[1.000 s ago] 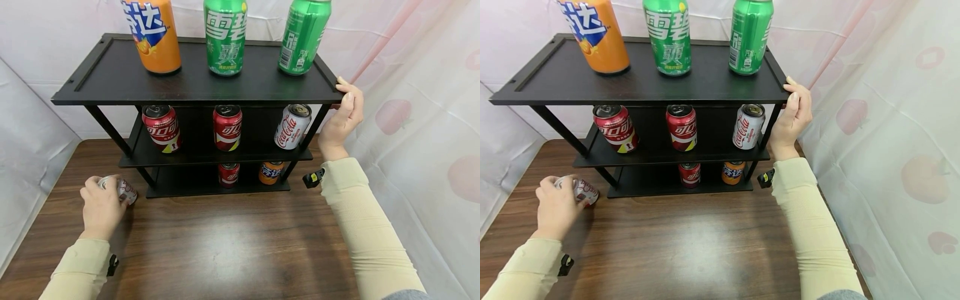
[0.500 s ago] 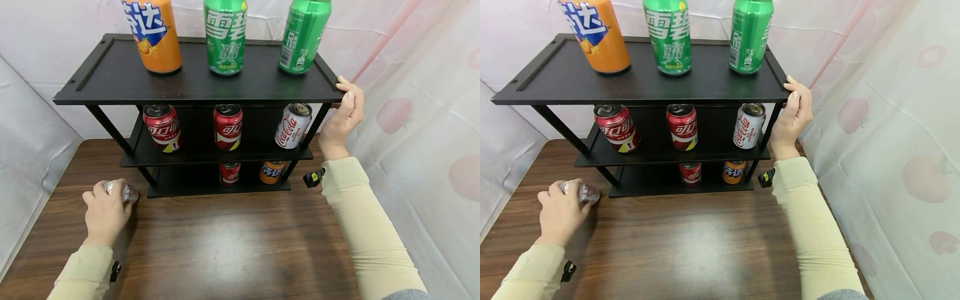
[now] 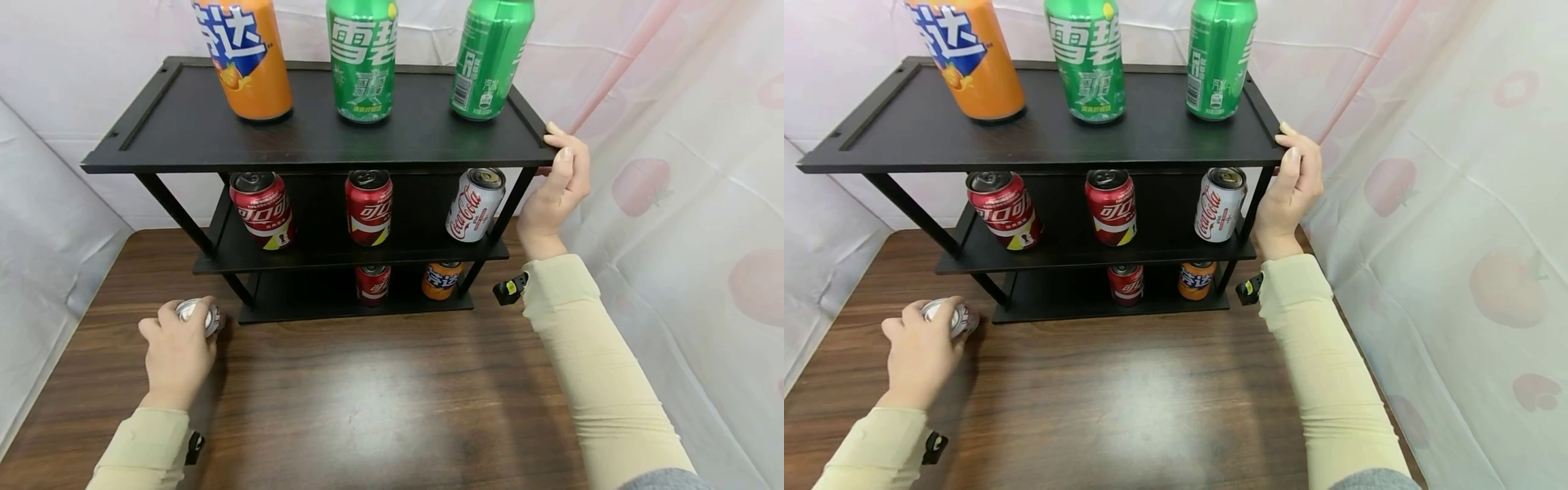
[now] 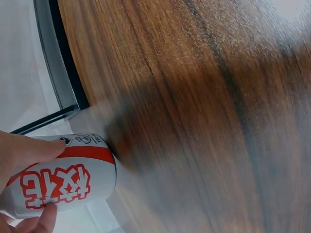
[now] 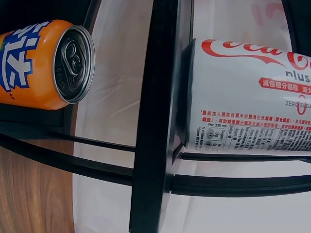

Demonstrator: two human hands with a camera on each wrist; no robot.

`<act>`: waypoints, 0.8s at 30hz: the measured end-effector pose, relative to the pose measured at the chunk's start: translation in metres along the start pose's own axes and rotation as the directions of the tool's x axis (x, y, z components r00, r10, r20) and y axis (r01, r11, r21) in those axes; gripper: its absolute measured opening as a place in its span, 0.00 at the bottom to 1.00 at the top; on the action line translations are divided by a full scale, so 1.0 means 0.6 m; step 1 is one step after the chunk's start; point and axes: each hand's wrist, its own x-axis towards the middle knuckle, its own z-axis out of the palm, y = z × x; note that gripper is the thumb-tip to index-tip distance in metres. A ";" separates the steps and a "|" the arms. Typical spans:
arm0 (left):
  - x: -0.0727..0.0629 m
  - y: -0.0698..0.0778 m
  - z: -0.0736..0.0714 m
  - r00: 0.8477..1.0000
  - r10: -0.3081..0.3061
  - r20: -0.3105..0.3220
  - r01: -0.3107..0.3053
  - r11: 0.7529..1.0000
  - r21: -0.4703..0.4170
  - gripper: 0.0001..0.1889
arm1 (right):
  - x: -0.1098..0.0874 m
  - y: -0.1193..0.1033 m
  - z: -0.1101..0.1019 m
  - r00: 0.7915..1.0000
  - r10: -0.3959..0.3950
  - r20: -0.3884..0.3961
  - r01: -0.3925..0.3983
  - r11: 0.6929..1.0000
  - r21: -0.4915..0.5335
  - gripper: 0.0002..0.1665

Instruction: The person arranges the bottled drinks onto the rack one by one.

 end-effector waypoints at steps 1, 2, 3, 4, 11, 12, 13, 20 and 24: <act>-0.001 0.000 0.000 1.000 0.004 -0.010 -0.004 1.000 -0.002 0.31 | 0.000 0.001 0.000 1.000 -0.001 0.001 0.001 1.000 0.001 0.23; -0.001 -0.001 0.000 1.000 0.010 -0.021 -0.010 1.000 -0.004 0.31 | 0.000 0.001 -0.001 1.000 -0.001 0.002 0.001 1.000 0.000 0.23; -0.002 -0.002 0.001 0.999 0.017 -0.032 -0.017 1.000 -0.004 0.31 | 0.000 0.001 -0.001 1.000 -0.002 0.004 0.002 1.000 -0.002 0.23; -0.003 -0.002 0.002 0.999 0.026 -0.044 -0.027 1.000 -0.004 0.31 | 0.000 0.002 -0.001 1.000 -0.001 0.005 0.001 1.000 -0.005 0.23; -0.008 -0.006 0.006 0.999 0.008 -0.052 -0.011 0.999 -0.048 0.31 | -0.001 0.000 0.000 1.000 0.003 0.011 -0.003 1.000 -0.004 0.23; -0.010 -0.006 0.006 0.999 -0.010 -0.047 0.007 0.998 -0.065 0.31 | -0.001 -0.001 0.001 1.000 0.003 0.011 -0.002 1.000 -0.003 0.23; -0.012 -0.007 0.006 0.999 -0.030 -0.041 0.026 0.996 -0.083 0.31 | -0.001 -0.001 0.002 1.000 0.002 0.012 -0.002 1.000 -0.002 0.23; -0.018 -0.008 0.000 0.995 -0.081 -0.066 0.071 0.988 -0.139 0.32 | -0.003 0.000 0.003 1.000 -0.004 0.006 0.004 1.000 0.003 0.23; -0.016 -0.002 -0.002 0.995 -0.058 -0.085 0.045 0.988 -0.146 0.32 | -0.002 0.002 0.002 1.000 -0.001 -0.012 0.001 1.000 0.007 0.23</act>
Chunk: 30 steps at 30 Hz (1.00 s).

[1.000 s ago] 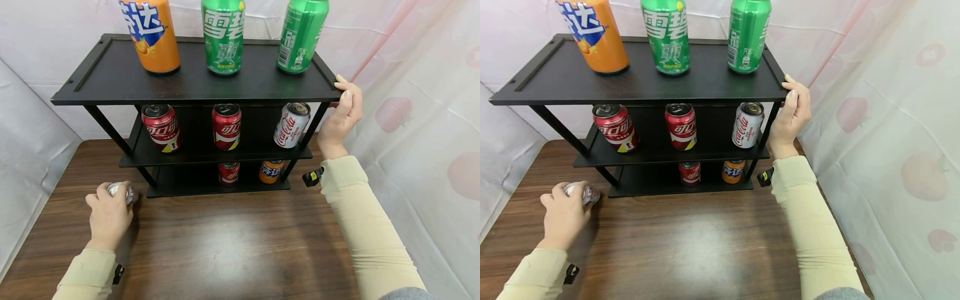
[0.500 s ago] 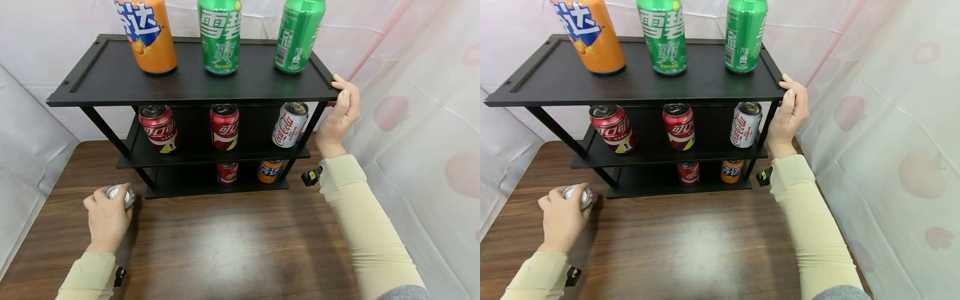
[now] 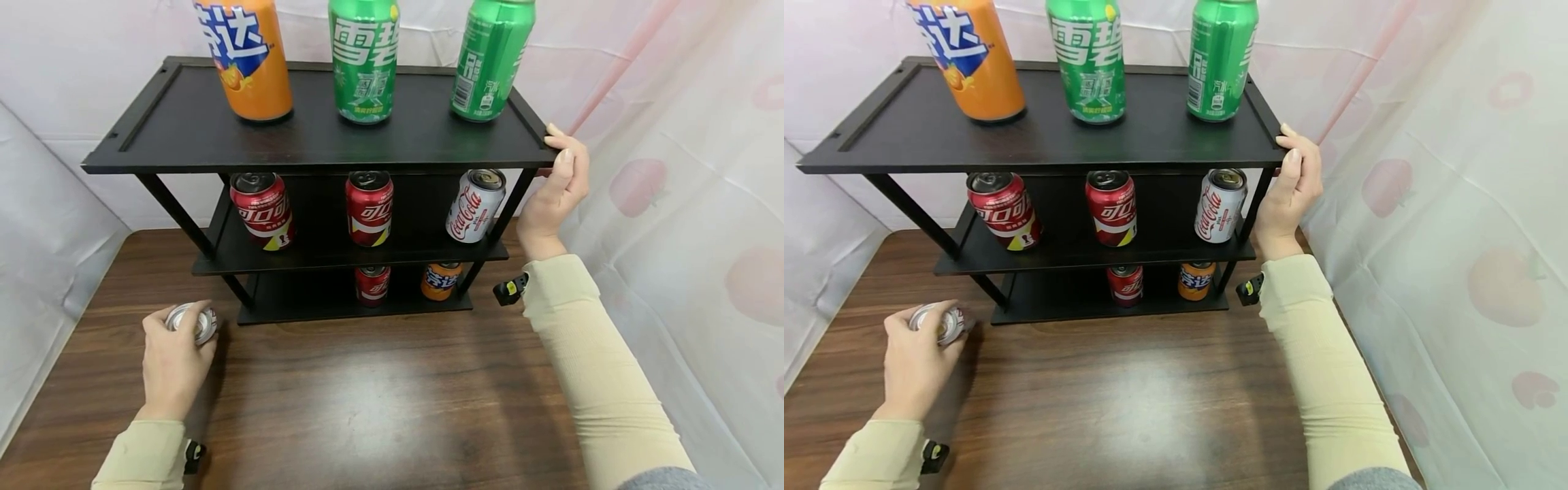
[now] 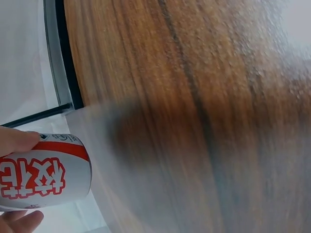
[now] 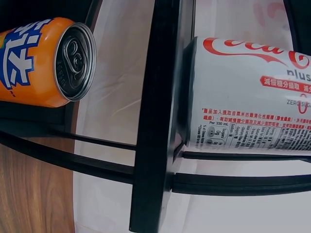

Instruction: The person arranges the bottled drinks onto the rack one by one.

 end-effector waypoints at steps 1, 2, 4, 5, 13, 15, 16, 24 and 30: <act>0.000 0.002 0.000 1.000 0.008 -0.001 -0.008 1.000 0.001 0.33 | 0.000 0.000 0.000 1.000 0.000 -0.004 0.000 1.000 0.002 0.23; 0.001 0.005 -0.001 1.000 0.013 0.002 -0.013 1.000 0.003 0.33 | 0.000 0.000 0.000 1.000 0.000 -0.008 0.000 1.000 0.002 0.23; 0.000 0.010 -0.001 1.000 0.027 0.002 -0.027 1.000 0.005 0.34 | 0.000 -0.002 0.000 1.000 -0.001 -0.012 0.001 1.000 0.000 0.23; 0.000 0.012 0.000 0.999 0.033 0.001 -0.033 0.999 0.008 0.34 | 0.000 -0.003 0.001 1.000 -0.002 -0.012 0.002 1.000 -0.001 0.23; -0.003 0.027 0.002 0.998 0.056 0.020 -0.056 0.998 0.015 0.35 | -0.001 -0.001 0.001 1.000 -0.005 -0.005 0.005 1.000 0.001 0.23; -0.002 0.033 0.003 0.998 0.058 0.024 -0.058 0.998 0.013 0.35 | -0.002 -0.001 0.001 1.000 -0.005 -0.003 0.005 1.000 0.000 0.23; -0.001 0.035 0.004 0.998 0.060 0.024 -0.060 0.998 0.011 0.35 | -0.002 -0.001 0.001 1.000 -0.004 -0.003 0.004 1.000 -0.001 0.23; 0.001 0.056 0.015 0.994 0.113 0.006 -0.113 0.994 -0.011 0.35 | -0.002 -0.006 0.002 1.000 0.001 -0.008 -0.001 1.000 -0.008 0.23; 0.007 0.070 0.022 0.989 0.145 0.006 -0.145 0.989 -0.026 0.34 | -0.001 -0.007 0.002 1.000 -0.001 -0.012 0.001 1.000 -0.010 0.23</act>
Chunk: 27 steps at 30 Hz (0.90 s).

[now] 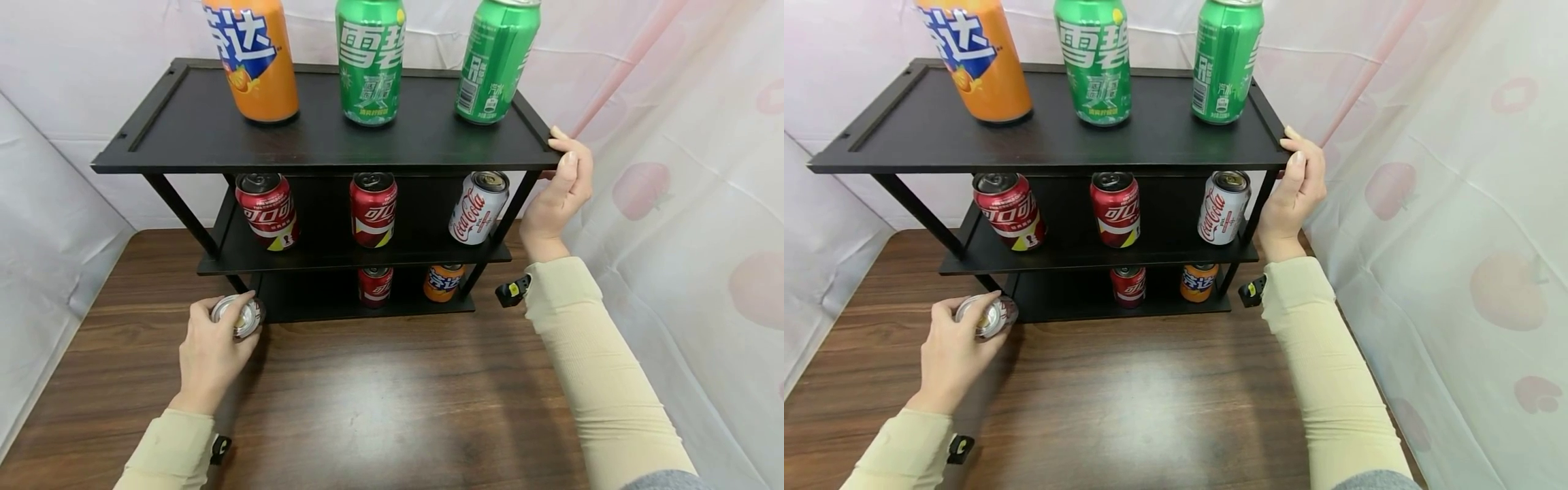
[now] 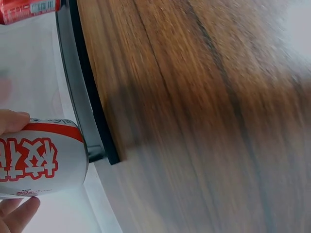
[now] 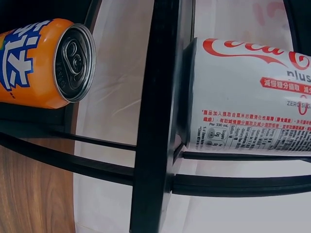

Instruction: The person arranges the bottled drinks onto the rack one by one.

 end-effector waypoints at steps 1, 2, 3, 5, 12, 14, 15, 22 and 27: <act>0.002 0.002 0.002 1.000 0.007 -0.001 -0.007 1.000 -0.003 0.34 | 0.000 0.001 0.000 1.000 0.000 -0.002 0.000 1.000 0.002 0.23; 0.003 0.004 0.003 1.000 0.012 -0.001 -0.012 1.000 -0.007 0.34 | 0.000 0.001 0.000 1.000 -0.001 -0.003 0.001 1.000 0.003 0.23; 0.005 0.006 0.005 1.000 0.017 0.000 -0.017 1.000 -0.010 0.34 | 0.001 0.002 -0.001 1.000 -0.001 -0.004 0.001 1.000 0.006 0.23; 0.008 0.010 0.008 1.000 0.028 0.002 -0.028 0.999 -0.015 0.34 | 0.001 0.002 -0.001 1.000 -0.001 -0.007 0.001 1.000 0.012 0.23; 0.019 0.022 0.017 0.998 0.046 0.036 -0.045 0.999 -0.024 0.34 | 0.001 0.001 0.001 1.000 0.001 -0.012 -0.001 1.000 0.017 0.23; 0.023 0.024 0.020 0.998 0.045 0.054 -0.043 0.999 -0.028 0.34 | 0.001 0.000 0.001 1.000 0.002 -0.013 -0.001 1.000 0.015 0.23; 0.025 0.025 0.022 0.997 0.044 0.065 -0.042 0.999 -0.029 0.34 | 0.001 0.000 0.001 1.000 0.002 -0.014 -0.002 1.000 0.014 0.23; 0.038 0.029 0.041 0.993 0.065 0.100 -0.061 0.997 -0.048 0.36 | 0.001 0.002 0.001 1.000 -0.004 -0.012 0.004 1.000 0.014 0.23; 0.047 0.034 0.056 0.990 0.075 0.116 -0.069 0.996 -0.055 0.35 | 0.000 0.001 0.002 1.000 -0.008 -0.010 0.008 1.000 0.014 0.24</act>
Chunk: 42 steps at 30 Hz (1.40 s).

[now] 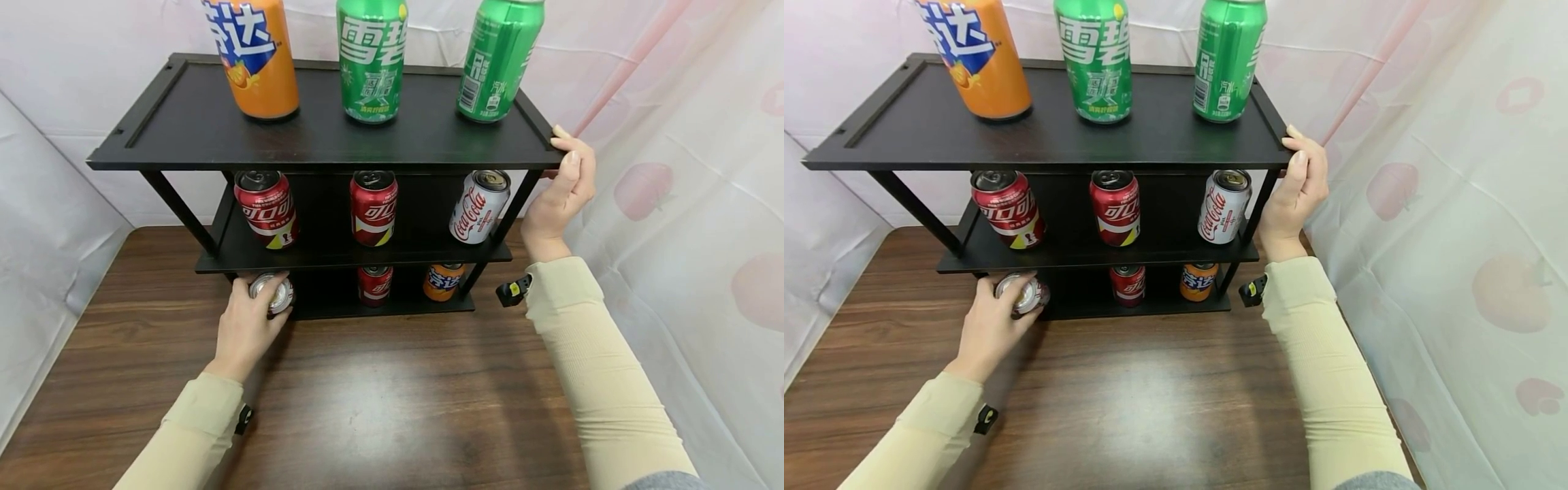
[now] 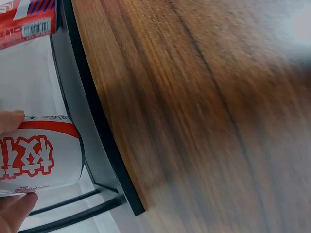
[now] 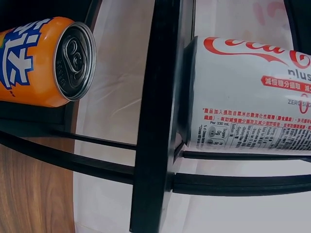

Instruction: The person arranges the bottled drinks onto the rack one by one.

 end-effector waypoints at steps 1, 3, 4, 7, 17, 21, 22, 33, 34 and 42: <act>0.002 0.001 0.002 1.000 -0.001 0.006 0.001 1.000 0.000 0.34 | 0.000 0.000 0.000 1.000 -0.001 -0.001 0.001 1.000 -0.001 0.24; 0.007 0.004 0.006 1.000 0.003 0.014 -0.003 1.000 0.003 0.33 | 0.000 -0.001 0.000 1.000 -0.001 -0.001 0.001 1.000 0.001 0.24; 0.010 0.004 0.009 1.000 0.006 0.016 -0.006 1.000 0.003 0.32 | 0.000 -0.001 0.000 1.000 -0.001 0.000 0.001 1.000 0.001 0.24; 0.016 0.007 0.015 1.000 0.010 0.025 -0.010 1.000 0.003 0.31 | 0.000 -0.002 0.001 1.000 0.001 0.001 -0.001 1.000 0.001 0.23; 0.034 0.010 0.036 1.000 0.014 -0.015 -0.014 1.000 0.018 0.27 | 0.000 0.001 0.000 1.000 0.004 0.007 -0.004 1.000 0.001 0.24; 0.040 0.012 0.042 1.000 -0.015 -0.018 0.015 1.000 0.001 0.29 | -0.001 0.001 0.000 1.000 0.008 0.008 -0.008 1.000 -0.002 0.24; 0.042 0.012 0.044 1.000 -0.026 -0.017 0.026 1.000 -0.004 0.30 | -0.001 0.001 0.000 1.000 0.009 0.008 -0.009 1.000 -0.001 0.24; 0.053 0.020 0.053 0.992 -0.128 0.015 0.129 0.991 -0.043 0.31 | 0.000 0.000 0.000 1.000 0.009 0.005 -0.009 1.000 0.006 0.24; 0.055 0.020 0.054 0.991 -0.131 0.016 0.131 0.990 -0.043 0.31 | 0.000 0.000 0.001 1.000 0.009 0.005 -0.009 1.000 0.005 0.24; 0.060 0.019 0.057 0.986 -0.163 0.039 0.165 0.985 -0.053 0.31 | 0.000 0.002 0.000 1.000 0.008 0.002 -0.008 1.000 -0.001 0.24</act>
